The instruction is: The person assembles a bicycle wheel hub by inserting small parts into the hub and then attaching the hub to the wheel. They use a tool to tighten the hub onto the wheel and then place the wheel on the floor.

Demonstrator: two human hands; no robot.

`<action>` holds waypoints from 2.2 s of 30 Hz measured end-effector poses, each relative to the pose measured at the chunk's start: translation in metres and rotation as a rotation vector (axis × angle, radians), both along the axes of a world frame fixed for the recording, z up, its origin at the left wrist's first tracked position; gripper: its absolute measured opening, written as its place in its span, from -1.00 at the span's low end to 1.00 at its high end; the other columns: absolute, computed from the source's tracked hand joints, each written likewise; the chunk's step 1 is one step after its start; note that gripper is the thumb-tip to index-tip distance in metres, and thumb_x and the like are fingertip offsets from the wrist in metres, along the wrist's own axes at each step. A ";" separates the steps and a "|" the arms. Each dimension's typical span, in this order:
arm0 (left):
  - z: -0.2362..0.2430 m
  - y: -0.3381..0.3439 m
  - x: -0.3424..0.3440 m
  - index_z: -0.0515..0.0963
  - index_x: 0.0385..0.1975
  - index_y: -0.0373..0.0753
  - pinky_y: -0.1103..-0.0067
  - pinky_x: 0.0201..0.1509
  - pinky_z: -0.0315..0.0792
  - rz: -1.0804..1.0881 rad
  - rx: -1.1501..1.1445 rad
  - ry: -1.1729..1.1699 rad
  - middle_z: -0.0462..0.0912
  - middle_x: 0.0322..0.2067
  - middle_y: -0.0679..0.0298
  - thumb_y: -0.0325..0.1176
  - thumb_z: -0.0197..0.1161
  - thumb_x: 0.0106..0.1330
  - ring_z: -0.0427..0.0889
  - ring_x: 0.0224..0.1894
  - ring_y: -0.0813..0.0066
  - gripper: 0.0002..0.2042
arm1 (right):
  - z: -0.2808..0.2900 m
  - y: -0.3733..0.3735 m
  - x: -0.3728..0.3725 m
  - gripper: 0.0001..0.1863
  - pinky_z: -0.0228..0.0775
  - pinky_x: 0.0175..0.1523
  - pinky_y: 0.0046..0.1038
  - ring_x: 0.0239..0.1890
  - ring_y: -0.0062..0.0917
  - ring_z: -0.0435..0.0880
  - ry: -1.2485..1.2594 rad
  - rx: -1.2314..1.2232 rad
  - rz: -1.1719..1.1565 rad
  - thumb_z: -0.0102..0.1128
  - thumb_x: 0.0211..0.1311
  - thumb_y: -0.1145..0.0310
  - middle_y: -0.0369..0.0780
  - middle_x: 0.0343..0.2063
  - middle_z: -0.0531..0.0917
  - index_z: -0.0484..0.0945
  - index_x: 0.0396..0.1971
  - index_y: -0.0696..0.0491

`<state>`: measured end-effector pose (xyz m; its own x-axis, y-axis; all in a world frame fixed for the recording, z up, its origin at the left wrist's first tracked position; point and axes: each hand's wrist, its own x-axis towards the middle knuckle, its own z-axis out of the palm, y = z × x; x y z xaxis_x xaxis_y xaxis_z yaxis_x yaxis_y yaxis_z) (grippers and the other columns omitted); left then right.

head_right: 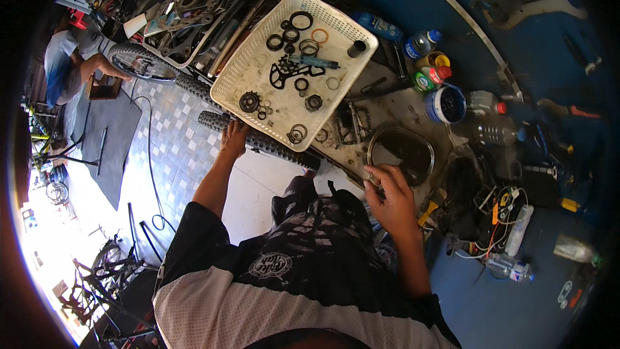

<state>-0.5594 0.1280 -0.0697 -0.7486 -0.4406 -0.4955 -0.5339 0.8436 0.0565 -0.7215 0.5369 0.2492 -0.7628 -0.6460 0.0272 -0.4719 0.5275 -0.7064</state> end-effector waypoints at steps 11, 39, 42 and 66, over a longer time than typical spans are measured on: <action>-0.021 0.099 0.095 0.55 0.28 -0.11 -0.03 0.60 -0.10 0.736 -0.003 0.552 -0.03 0.48 -0.37 0.23 0.58 0.03 -0.20 0.56 -0.36 -0.17 | -0.016 0.100 0.082 -0.66 0.56 -0.06 -0.41 -0.21 -0.40 0.69 0.015 0.097 -0.172 0.39 0.23 0.53 -0.17 -0.14 0.67 0.68 0.02 0.09; 0.352 0.080 0.386 0.50 0.07 -0.41 0.45 -0.16 0.59 0.915 0.343 1.101 0.69 -0.22 0.12 -0.51 0.41 0.00 0.69 -0.27 0.33 -0.46 | -0.072 0.201 0.211 -0.68 0.58 -0.15 -0.27 -0.24 -0.23 0.70 0.007 0.009 -0.057 0.36 0.24 0.46 -0.15 -0.15 0.66 0.64 0.00 0.04; 0.440 0.085 0.422 0.41 0.26 -0.48 0.48 -0.03 0.59 0.842 0.292 1.162 0.69 -0.10 0.07 -0.46 0.41 0.02 0.69 -0.18 0.30 -0.31 | -0.079 0.185 0.214 -0.69 0.59 -0.15 -0.28 -0.26 -0.25 0.71 0.022 -0.047 -0.002 0.36 0.24 0.46 -0.15 -0.14 0.67 0.64 -0.01 0.04; 0.673 -0.011 0.302 0.37 0.37 -0.54 0.54 0.14 0.50 0.432 0.111 1.297 0.70 -0.05 0.00 -0.30 0.43 0.07 0.70 -0.07 0.31 -0.19 | -0.093 0.096 0.259 -0.69 0.55 -0.19 -0.29 -0.32 -0.28 0.67 0.099 -0.084 -0.308 0.38 0.18 0.49 -0.17 -0.22 0.64 0.65 -0.05 0.03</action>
<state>-0.2579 0.1167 0.6036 -0.5129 -0.7591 0.4010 -0.2633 0.5837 0.7681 -0.4628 0.6327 0.1560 -0.9128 -0.3782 0.1542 -0.3679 0.5974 -0.7126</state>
